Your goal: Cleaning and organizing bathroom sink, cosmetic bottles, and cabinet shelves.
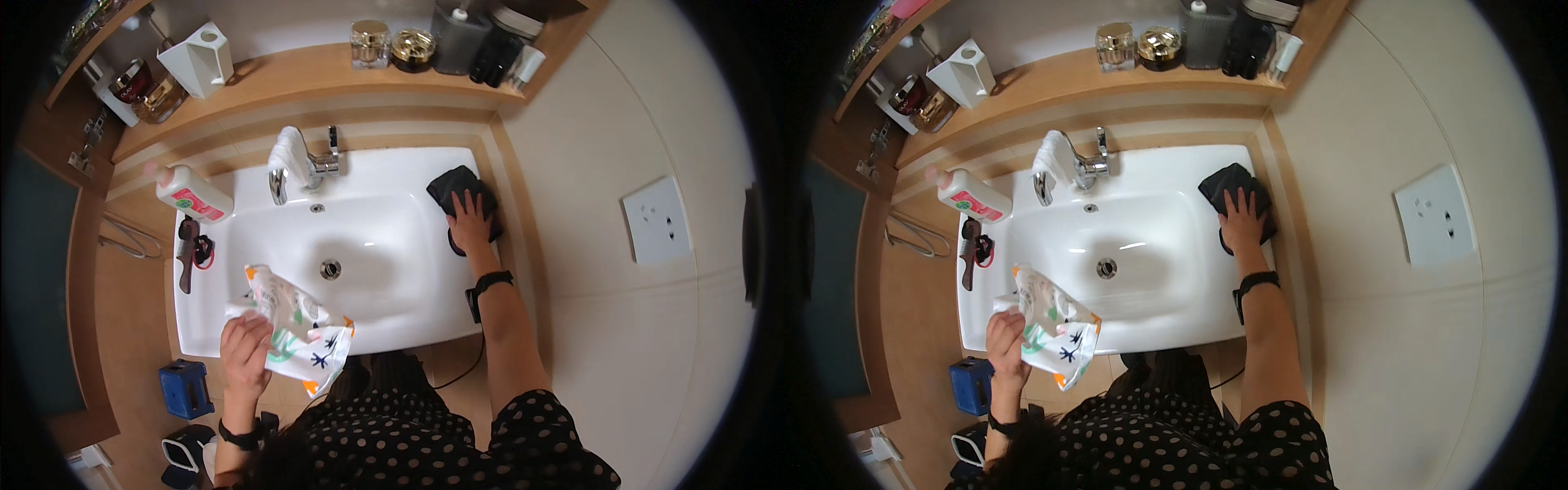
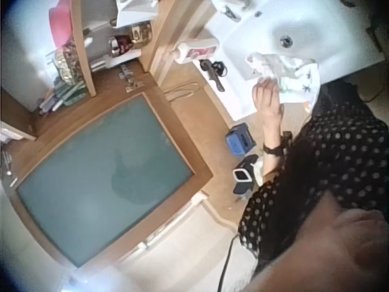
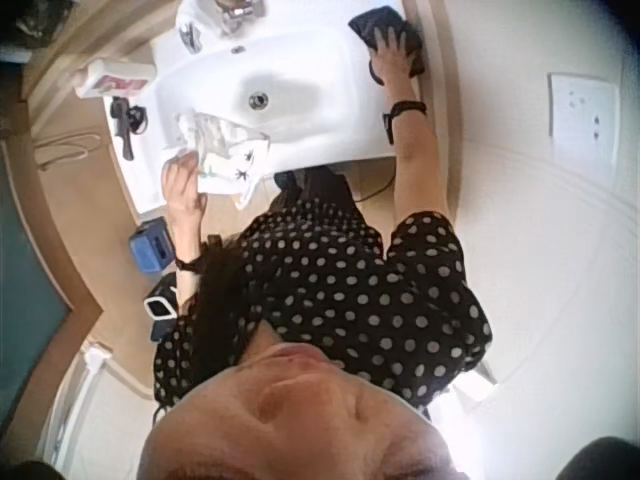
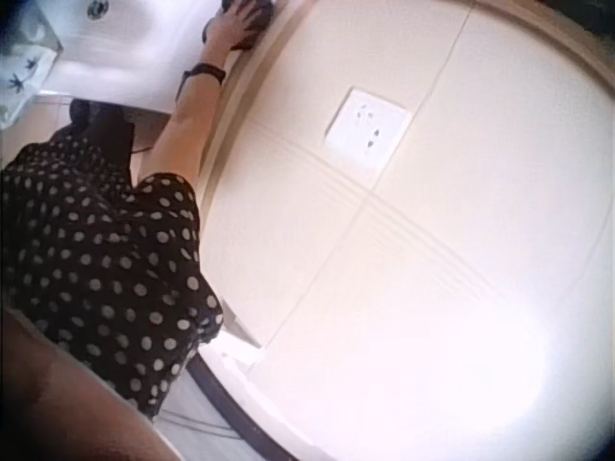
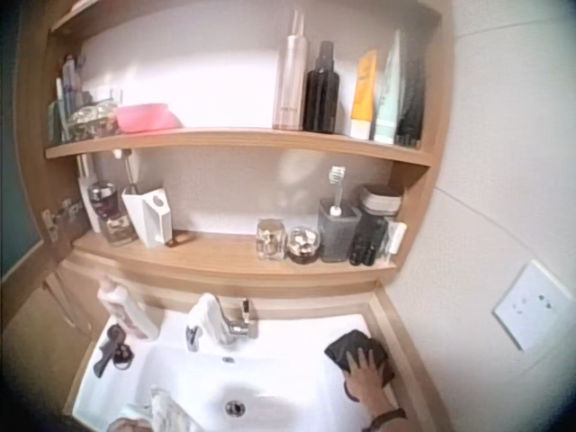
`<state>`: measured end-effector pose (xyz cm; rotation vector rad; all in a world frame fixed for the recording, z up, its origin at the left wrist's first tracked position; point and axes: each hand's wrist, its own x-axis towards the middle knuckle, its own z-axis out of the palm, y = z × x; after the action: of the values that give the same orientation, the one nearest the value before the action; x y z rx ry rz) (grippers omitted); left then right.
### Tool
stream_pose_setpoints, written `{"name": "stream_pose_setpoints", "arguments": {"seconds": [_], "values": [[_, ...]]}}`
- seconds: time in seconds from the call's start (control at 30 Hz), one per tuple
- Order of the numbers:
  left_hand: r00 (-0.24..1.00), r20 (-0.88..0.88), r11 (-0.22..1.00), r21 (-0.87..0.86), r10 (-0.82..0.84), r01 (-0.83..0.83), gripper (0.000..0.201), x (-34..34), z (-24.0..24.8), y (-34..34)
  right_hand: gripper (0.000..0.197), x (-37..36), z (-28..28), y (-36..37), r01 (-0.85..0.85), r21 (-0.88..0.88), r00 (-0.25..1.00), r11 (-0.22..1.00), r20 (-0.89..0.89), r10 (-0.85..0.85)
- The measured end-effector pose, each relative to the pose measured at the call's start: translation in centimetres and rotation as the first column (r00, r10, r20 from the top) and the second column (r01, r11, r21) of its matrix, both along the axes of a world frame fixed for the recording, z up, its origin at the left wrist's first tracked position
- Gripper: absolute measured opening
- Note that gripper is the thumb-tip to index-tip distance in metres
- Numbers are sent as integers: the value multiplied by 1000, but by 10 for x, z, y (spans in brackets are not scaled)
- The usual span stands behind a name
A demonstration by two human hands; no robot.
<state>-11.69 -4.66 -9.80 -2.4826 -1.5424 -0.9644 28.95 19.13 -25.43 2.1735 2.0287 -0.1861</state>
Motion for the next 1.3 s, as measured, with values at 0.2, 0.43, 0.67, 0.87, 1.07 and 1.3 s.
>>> {"name": "stream_pose_setpoints", "arguments": {"seconds": [0.2, 0.43, 0.67, 0.87, 1.07, 1.3], "values": [[987, 59, 987, 66, -151, 147, 15, 2, 8, 9, 60, 8, 10, -148, 24, -78, 997, 997, -67, -29], [1000, 7, 982, 190, -24, 22, 18, -10, 8, -6, 57, 16, -5, -210, 123, 0, 987, 992, -102, -123], [997, -20, 978, 198, 71, -66, 18, -8, -2, -35, 59, -147, -25, -233, -451, 112, 856, 885, -225, 465], [985, -46, 956, 255, 164, -147, 17, -16, -4, -54, 60, -55, -31, -193, -389, 78, 904, 918, -160, 397], [984, -26, 949, 270, 178, -164, 18, -15, -14, -59, 64, 43, -62, -168, 56, 236, 998, 970, -48, -46], [999, -8, 980, 191, 50, -47, 18, -19, -1, -47, 58, -128, -23, -258, -417, 288, 828, 862, -270, 491]]}}
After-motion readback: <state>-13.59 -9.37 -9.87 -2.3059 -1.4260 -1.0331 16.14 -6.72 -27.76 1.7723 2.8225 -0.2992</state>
